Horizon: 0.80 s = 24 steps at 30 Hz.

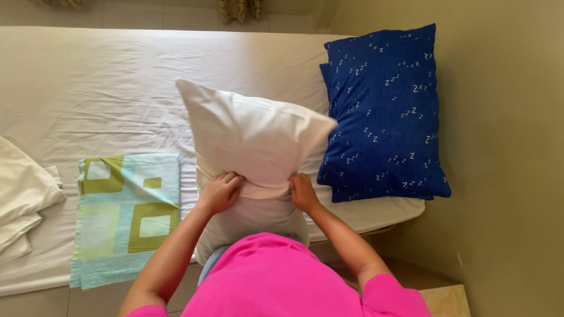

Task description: Putting a white pillowcase onto a blue patterned pillow.

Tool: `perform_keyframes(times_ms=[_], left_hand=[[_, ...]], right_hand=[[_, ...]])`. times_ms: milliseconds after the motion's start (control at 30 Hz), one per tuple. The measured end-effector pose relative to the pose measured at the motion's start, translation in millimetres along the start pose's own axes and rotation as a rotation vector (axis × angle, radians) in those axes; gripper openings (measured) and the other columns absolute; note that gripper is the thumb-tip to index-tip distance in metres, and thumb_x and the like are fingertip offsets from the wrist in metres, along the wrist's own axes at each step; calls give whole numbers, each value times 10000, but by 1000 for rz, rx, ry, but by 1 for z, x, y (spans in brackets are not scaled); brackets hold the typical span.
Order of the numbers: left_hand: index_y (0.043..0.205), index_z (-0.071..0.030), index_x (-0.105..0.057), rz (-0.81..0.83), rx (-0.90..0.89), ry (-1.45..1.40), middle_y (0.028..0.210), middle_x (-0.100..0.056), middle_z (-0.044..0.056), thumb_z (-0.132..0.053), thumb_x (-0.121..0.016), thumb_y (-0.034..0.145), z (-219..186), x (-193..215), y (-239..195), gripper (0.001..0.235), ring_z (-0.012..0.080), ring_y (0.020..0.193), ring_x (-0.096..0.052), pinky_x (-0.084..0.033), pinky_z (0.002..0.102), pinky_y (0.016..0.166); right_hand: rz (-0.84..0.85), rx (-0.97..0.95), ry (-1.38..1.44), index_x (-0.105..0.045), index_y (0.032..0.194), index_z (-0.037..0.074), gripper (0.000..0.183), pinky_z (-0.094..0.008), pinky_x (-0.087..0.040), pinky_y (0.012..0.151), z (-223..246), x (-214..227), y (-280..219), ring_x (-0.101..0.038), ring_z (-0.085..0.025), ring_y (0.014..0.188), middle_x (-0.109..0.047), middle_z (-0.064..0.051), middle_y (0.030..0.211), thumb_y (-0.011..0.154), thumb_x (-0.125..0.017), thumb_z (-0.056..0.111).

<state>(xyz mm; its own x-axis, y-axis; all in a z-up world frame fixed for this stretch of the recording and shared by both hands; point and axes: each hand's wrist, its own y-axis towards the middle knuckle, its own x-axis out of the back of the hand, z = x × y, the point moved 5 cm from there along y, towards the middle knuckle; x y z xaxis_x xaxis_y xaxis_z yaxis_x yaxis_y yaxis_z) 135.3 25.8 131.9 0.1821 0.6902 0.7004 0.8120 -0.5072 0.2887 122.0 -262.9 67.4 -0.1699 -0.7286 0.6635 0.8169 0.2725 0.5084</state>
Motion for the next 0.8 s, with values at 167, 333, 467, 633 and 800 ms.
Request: perform_keyframes(times_ms=[167, 333, 467, 633, 800], left_hand=[[1071, -119, -663, -44, -14, 214, 1076, -671, 89, -167, -665, 857, 28, -11, 1, 220, 342, 1026, -640, -500, 464, 888], [1208, -70, -629, -454, 108, 180, 1189, -654, 156, 9, -550, 843, 95, 1, -2, 381, 385, 1120, -610, -491, 478, 997], [1310, -34, -608, -496, 374, -130, 1236, -629, 243, 106, -450, 772, 145, 7, -10, 577, 427, 1137, -605, -498, 471, 918], [1251, -39, -644, -320, 404, 83, 1163, -668, 233, -8, -565, 861, 152, -26, -11, 400, 442, 1060, -614, -491, 500, 881], [1127, -74, -693, -429, 498, 196, 1062, -708, 174, -65, -552, 917, 151, -38, -26, 253, 411, 1000, -641, -508, 499, 842]], right_hand=[[61, -23, -31, -590, 1108, 32, 184, -470, -384, 917, 14, -14, -30, -547, -369, 1006, -611, -162, 1050, 929, -549, 41], [62, -333, -187, -630, 1086, 95, 187, -485, -338, 942, -57, -35, -58, -548, -359, 1092, -644, -110, 1079, 922, -544, 70], [162, -495, -243, -648, 1136, 122, 198, -486, -344, 990, -93, -33, -36, -566, -332, 1123, -649, -90, 1135, 956, -567, 118], [77, -331, -226, -577, 1250, 119, 340, -486, -365, 1062, -51, -19, 40, -518, -356, 1266, -581, -121, 1316, 928, -632, 210], [93, 67, -215, -556, 1407, 112, 532, -526, -284, 1103, 24, -29, 114, -447, -389, 1355, -508, -178, 1456, 906, -682, 239]])
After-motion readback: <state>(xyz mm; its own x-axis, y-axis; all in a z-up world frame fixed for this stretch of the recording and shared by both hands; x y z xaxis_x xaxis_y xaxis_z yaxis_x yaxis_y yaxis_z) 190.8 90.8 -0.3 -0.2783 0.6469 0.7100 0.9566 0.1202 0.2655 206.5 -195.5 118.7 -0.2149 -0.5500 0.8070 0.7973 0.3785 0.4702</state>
